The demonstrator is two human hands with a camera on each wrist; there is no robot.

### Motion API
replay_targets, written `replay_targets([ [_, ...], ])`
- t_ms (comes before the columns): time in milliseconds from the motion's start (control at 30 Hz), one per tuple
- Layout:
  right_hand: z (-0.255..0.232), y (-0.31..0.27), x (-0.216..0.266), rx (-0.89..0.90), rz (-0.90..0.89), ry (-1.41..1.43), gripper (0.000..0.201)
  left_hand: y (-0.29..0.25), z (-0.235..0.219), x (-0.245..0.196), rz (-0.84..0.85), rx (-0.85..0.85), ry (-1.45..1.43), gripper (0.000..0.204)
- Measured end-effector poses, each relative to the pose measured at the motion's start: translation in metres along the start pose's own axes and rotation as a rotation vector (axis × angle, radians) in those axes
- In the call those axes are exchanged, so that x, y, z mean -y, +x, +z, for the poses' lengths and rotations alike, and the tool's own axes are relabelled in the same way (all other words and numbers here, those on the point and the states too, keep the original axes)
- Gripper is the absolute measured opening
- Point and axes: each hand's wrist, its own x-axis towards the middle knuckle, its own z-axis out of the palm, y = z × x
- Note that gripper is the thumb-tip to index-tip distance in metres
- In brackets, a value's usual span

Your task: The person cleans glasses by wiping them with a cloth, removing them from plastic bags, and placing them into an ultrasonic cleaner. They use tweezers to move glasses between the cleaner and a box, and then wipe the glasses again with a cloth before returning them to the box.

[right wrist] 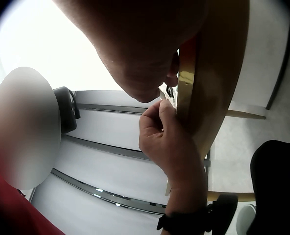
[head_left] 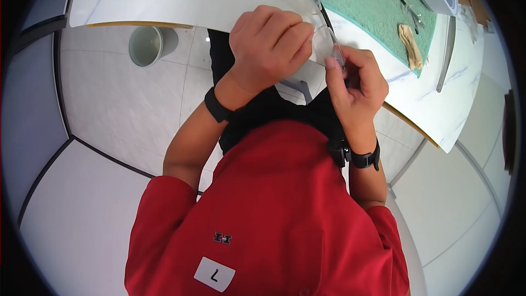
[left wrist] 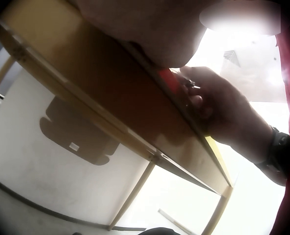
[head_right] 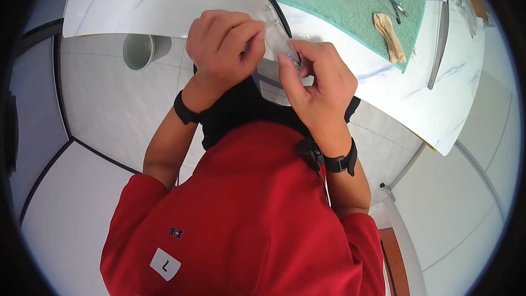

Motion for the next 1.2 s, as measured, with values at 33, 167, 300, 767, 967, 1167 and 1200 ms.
replay_targets([
  [33, -0.001, 0.001, 0.001, 0.006, 0.015, 0.000, 0.023, 0.001, -0.002, -0.002, -0.016, 0.025, 0.003, 0.018],
  [167, -0.003, 0.002, 0.001, 0.022, -0.005, -0.017, 0.025, 0.002, -0.003, -0.003, -0.015, 0.045, 0.015, 0.019],
  [300, -0.002, 0.003, 0.000, 0.013, -0.012, 0.016, 0.025, 0.004, -0.009, -0.009, -0.061, 0.095, -0.017, 0.024],
  [767, -0.003, -0.002, 0.002, -0.034, -0.004, 0.001, 0.017, 0.011, -0.014, -0.016, -0.065, 0.101, -0.023, 0.017],
  [967, -0.007, -0.002, 0.004, -0.059, 0.026, 0.036, 0.018, 0.020, -0.021, -0.024, -0.157, 0.180, -0.084, 0.013],
  [1167, -0.013, -0.002, 0.004, -0.085, 0.195, 0.196, 0.018, 0.031, -0.040, -0.037, -0.607, 0.148, -0.536, 0.004],
  [1200, -0.013, -0.003, 0.003, -0.090, 0.235, 0.241, 0.018, 0.032, -0.044, -0.039, -0.740, 0.129, -0.651, 0.008],
])
